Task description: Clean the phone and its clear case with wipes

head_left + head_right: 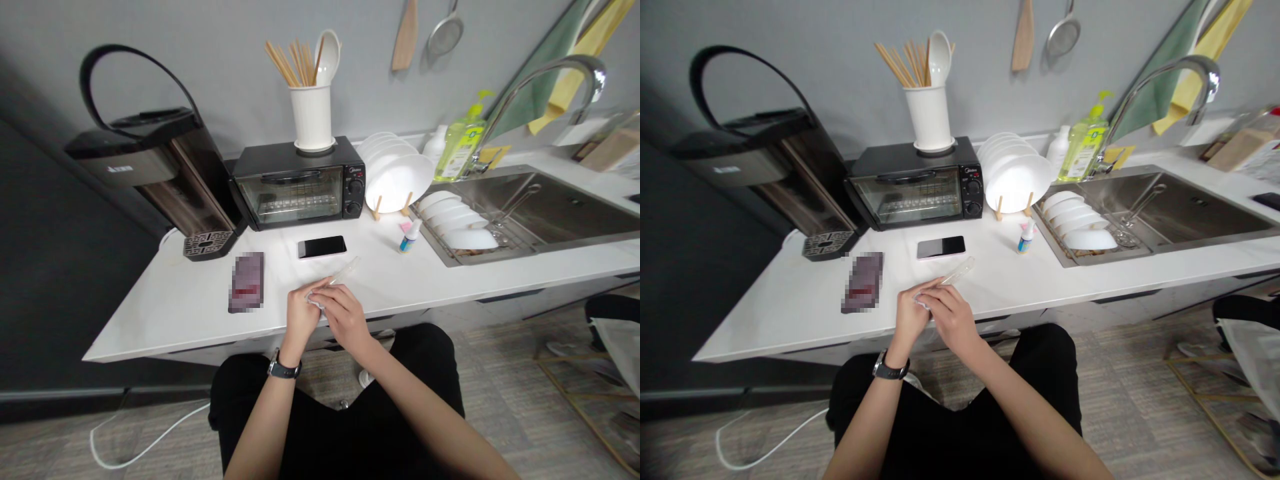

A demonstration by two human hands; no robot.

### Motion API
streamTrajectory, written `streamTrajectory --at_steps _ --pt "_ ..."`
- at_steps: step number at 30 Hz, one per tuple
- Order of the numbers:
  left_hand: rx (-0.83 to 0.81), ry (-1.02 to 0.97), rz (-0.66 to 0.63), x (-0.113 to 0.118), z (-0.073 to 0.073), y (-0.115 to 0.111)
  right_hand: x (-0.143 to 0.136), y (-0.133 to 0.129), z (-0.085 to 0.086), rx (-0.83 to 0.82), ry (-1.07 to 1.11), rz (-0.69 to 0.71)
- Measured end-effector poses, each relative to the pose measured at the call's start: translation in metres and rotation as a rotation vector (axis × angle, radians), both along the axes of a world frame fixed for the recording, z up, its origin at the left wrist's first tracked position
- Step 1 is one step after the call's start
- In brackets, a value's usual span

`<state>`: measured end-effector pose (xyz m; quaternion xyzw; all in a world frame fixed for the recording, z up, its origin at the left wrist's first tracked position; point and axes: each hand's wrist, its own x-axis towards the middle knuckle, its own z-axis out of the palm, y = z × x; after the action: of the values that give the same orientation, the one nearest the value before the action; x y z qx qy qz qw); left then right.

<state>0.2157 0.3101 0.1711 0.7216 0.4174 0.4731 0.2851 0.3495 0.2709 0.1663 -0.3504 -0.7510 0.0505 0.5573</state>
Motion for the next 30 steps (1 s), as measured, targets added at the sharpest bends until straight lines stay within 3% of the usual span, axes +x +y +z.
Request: streamTrajectory --at_steps 5,12,15,20,26,30 --pt "-0.033 0.009 0.005 0.003 0.003 0.001 0.021 0.009 -0.002 0.016 -0.028 0.037" --pt "-0.062 -0.050 0.019 0.007 -0.002 0.004 0.078 0.044 0.007 -0.073 0.027 -0.225" --pt "-0.064 -0.052 0.026 0.007 -0.005 0.004 0.090 0.055 0.011 -0.102 0.068 -0.276" --pt "-0.069 -0.054 0.029 0.009 -0.004 0.004 0.072 0.046 0.009 -0.097 0.080 -0.273" --pt "-0.038 0.008 0.035 0.006 0.001 0.003 0.020 0.010 0.008 -0.079 0.022 -0.043" --pt "-0.008 0.018 -0.009 0.002 0.001 0.002 0.008 0.002 0.007 -0.053 0.029 0.031"
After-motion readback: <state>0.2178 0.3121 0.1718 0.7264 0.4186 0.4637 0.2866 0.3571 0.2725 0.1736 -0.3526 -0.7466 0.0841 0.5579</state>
